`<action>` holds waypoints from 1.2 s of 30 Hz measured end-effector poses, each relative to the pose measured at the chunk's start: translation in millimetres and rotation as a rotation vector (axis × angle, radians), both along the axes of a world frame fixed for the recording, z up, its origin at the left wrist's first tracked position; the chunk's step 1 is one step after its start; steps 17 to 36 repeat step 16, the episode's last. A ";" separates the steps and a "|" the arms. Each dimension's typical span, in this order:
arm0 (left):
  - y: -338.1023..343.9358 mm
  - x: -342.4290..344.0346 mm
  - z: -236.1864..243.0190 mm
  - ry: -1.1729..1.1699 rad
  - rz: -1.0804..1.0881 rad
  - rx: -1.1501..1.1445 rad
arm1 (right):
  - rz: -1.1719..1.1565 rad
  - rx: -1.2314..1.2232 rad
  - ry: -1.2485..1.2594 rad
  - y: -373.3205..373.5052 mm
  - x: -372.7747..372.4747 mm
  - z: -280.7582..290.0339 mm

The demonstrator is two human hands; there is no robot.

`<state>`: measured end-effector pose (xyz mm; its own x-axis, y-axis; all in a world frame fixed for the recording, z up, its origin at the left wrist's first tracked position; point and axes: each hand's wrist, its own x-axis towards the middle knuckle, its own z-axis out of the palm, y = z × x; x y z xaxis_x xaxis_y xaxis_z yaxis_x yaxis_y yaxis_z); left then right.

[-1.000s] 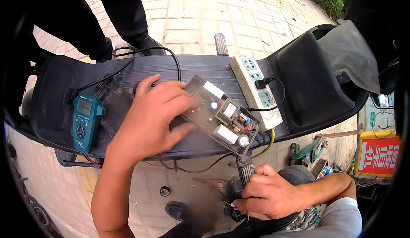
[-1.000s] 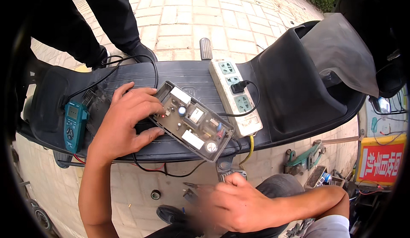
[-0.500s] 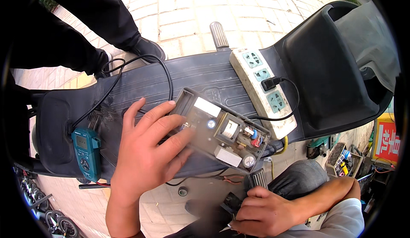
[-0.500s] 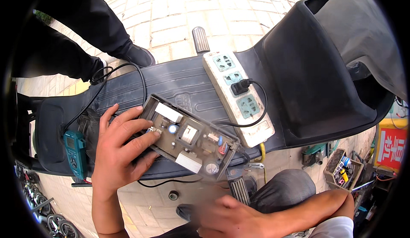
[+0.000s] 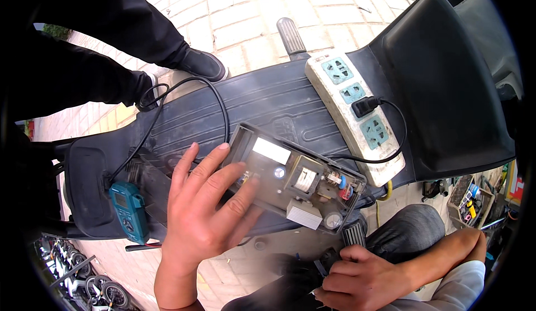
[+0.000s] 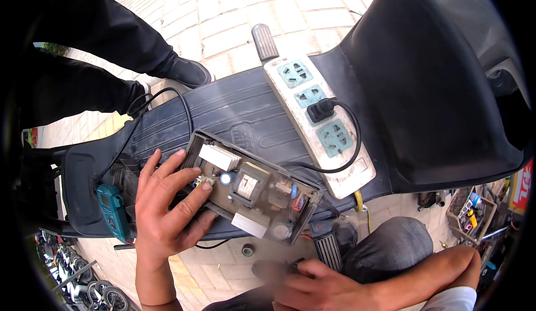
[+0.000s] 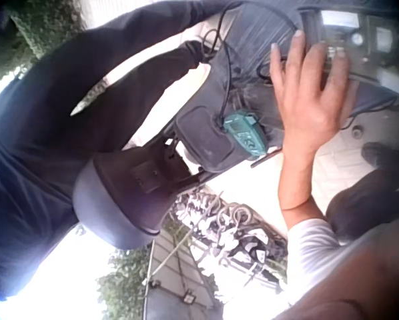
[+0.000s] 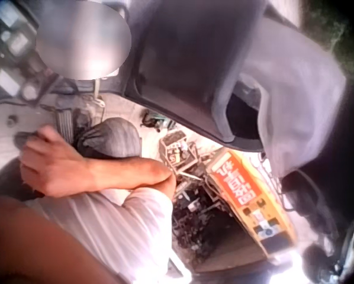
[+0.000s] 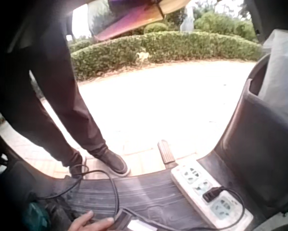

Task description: The person repairs an electric scooter's electrical system by connecting wires to a control box and a power supply. They use pliers to strip wire ends and a multimeter to test connections, working on the scooter's seat and floor area.

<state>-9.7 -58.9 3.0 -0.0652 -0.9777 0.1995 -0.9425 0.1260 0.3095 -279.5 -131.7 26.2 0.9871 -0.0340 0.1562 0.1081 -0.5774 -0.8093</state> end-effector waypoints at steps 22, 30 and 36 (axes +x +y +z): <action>-2.0 3.0 -2.4 0.040 -0.024 0.018 | 0.154 0.052 0.071 2.5 -11.7 -20.2; -2.0 3.0 -2.4 0.040 -0.024 0.018 | 0.154 0.052 0.071 2.5 -11.7 -20.2; -2.0 3.0 -2.4 0.040 -0.024 0.018 | 0.154 0.052 0.071 2.5 -11.7 -20.2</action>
